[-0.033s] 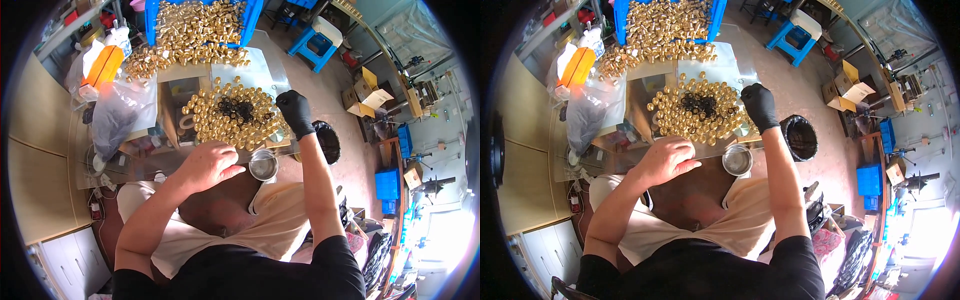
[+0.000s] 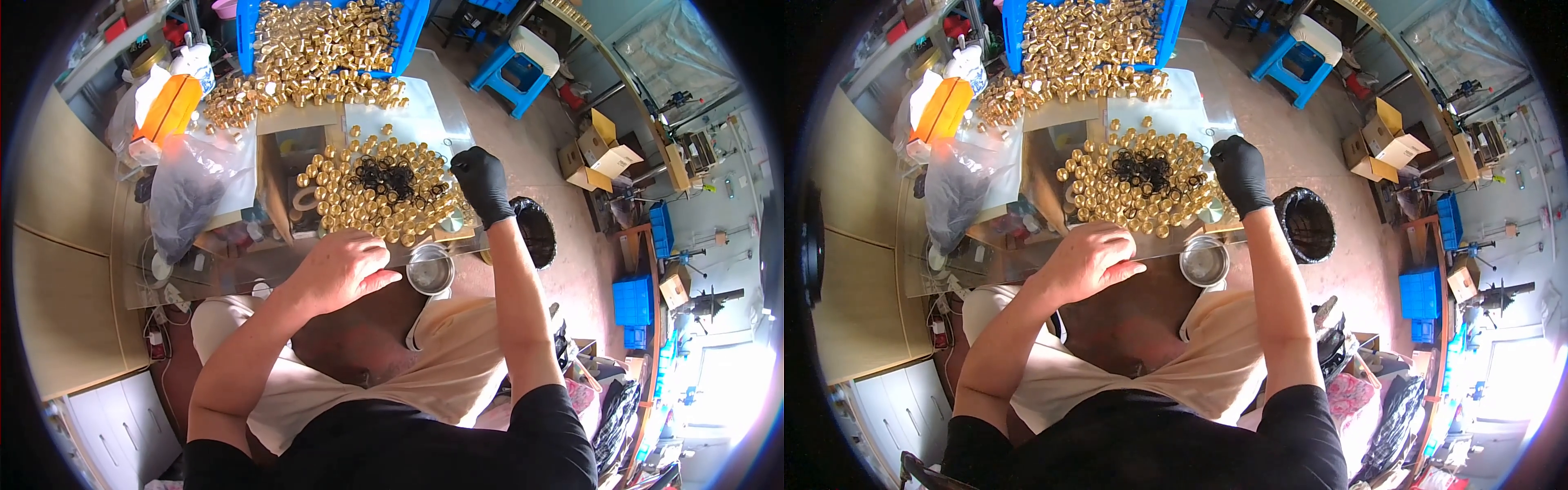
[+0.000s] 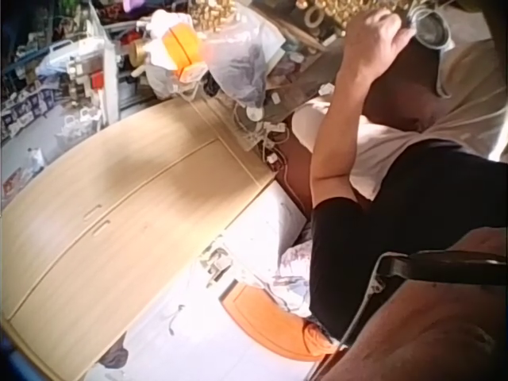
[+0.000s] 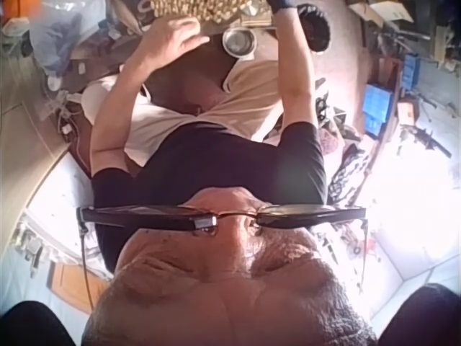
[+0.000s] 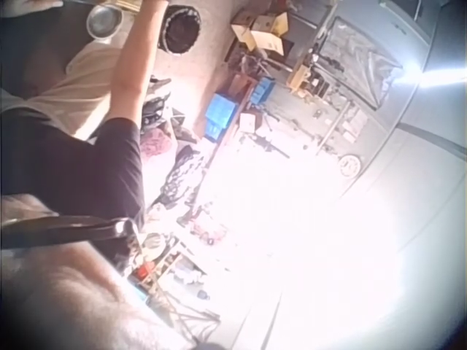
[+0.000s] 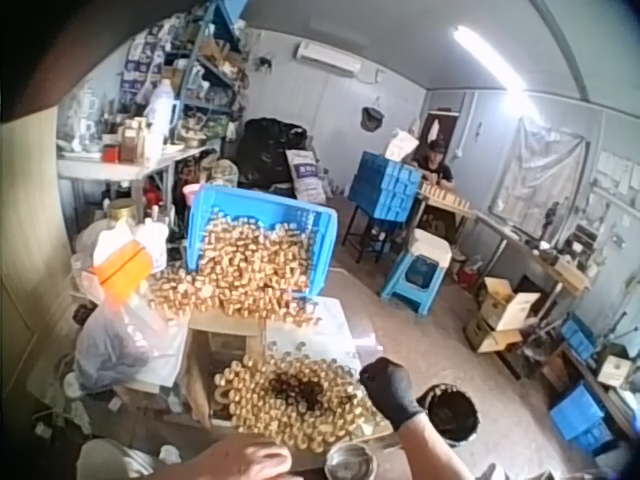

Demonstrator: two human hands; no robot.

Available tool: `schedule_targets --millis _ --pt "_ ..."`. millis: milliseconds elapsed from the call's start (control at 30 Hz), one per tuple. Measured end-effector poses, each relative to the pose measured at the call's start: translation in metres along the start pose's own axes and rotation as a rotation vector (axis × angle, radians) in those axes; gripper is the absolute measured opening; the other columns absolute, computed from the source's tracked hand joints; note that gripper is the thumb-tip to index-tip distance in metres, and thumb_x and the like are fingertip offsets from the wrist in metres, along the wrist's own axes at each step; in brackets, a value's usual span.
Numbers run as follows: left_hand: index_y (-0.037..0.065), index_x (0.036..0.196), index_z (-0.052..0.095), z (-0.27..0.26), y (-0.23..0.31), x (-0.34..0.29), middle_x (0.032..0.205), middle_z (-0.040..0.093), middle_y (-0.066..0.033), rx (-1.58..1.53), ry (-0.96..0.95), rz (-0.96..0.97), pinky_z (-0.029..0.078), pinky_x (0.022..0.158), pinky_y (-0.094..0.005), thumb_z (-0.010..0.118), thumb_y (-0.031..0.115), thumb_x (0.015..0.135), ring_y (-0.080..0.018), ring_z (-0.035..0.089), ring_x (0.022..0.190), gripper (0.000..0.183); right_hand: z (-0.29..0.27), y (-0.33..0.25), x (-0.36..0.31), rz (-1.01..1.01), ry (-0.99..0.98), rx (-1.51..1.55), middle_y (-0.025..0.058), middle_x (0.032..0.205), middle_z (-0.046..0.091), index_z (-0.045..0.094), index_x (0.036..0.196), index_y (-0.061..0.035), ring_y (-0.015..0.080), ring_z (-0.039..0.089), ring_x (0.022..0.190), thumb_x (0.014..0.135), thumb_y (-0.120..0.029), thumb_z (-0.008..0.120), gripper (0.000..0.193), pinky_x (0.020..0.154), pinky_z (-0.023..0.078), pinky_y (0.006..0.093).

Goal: The person sorts small gold-colored metal parts by hand, moving them from a large pile into a specific container.

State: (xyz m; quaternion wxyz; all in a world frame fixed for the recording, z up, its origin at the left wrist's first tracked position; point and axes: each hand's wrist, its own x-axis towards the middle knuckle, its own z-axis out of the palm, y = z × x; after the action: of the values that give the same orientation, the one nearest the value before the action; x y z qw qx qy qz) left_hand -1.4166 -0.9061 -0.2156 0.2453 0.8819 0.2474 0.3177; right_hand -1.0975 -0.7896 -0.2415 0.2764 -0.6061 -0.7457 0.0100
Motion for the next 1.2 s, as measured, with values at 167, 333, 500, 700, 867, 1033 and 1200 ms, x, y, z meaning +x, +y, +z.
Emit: schedule_targets --millis 167,333,500,700,867,1033,1200 --pt "0.005 0.075 0.055 0.002 0.001 0.003 0.074 0.056 -0.0090 0.002 -0.003 0.010 0.047 0.064 -0.0423 0.077 0.019 0.082 -0.0306 0.057 0.072 0.027 -0.003 0.007 0.001 0.001 -0.023 -0.203 0.0152 0.087 0.071 0.076 0.087 -0.0076 0.0360 0.068 0.082 0.075 -0.016 0.079 0.015 0.077 0.054 0.0438" --pt "0.004 0.071 0.053 0.004 -0.001 0.000 0.072 0.054 -0.0094 0.010 0.015 0.009 0.047 0.064 -0.0432 0.073 0.023 0.087 -0.0304 0.058 0.071 0.032 -0.014 0.006 0.006 0.177 -0.193 -0.203 0.0163 0.092 0.071 0.077 0.091 -0.0108 0.0360 0.066 0.088 0.075 -0.019 0.079 0.018 0.080 0.054 0.0447" --pt "0.004 0.071 0.053 0.005 -0.002 0.001 0.071 0.053 -0.0094 -0.020 -0.012 -0.018 0.047 0.063 -0.0432 0.073 0.024 0.088 -0.0303 0.058 0.070 0.032 0.004 0.019 0.014 0.025 0.054 -0.047 0.0128 0.093 0.072 0.077 0.093 -0.0127 0.0342 0.066 0.091 0.079 -0.017 0.074 0.014 0.081 0.053 0.0444" --pt "0.004 0.071 0.053 0.004 -0.005 -0.001 0.071 0.053 -0.0094 0.001 -0.024 -0.044 0.047 0.062 -0.0433 0.073 0.025 0.088 -0.0302 0.058 0.070 0.033 0.013 0.005 0.017 0.044 -0.068 0.036 0.0119 0.088 0.070 0.075 0.086 -0.0131 0.0342 0.066 0.084 0.078 -0.017 0.072 0.009 0.076 0.053 0.0441" --pt "0.004 0.071 0.053 0.002 -0.003 -0.001 0.071 0.053 -0.0094 -0.008 -0.025 -0.035 0.046 0.063 -0.0433 0.072 0.025 0.089 -0.0305 0.058 0.070 0.033 0.009 0.017 0.015 0.040 -0.037 0.023 0.0146 0.081 0.070 0.074 0.080 -0.0112 0.0358 0.068 0.079 0.075 -0.018 0.072 0.009 0.071 0.054 0.0435" --pt "0.004 0.072 0.053 0.002 -0.003 0.000 0.072 0.053 -0.0095 -0.002 -0.024 -0.023 0.047 0.063 -0.0438 0.072 0.025 0.089 -0.0308 0.057 0.071 0.033 0.002 -0.002 0.014 0.096 0.008 0.102 0.0123 0.080 0.073 0.074 0.087 -0.0066 0.0276 0.071 0.071 0.081 -0.018 0.075 0.013 0.067 0.054 0.0358" --pt "0.004 0.073 0.053 0.003 -0.001 0.003 0.072 0.054 -0.0093 -0.003 -0.022 -0.017 0.047 0.063 -0.0430 0.073 0.023 0.087 -0.0307 0.057 0.070 0.031 0.014 -0.003 0.017 0.050 -0.001 0.064 0.0128 0.080 0.073 0.074 0.089 -0.0057 0.0276 0.071 0.071 0.083 -0.021 0.075 0.017 0.067 0.053 0.0354"
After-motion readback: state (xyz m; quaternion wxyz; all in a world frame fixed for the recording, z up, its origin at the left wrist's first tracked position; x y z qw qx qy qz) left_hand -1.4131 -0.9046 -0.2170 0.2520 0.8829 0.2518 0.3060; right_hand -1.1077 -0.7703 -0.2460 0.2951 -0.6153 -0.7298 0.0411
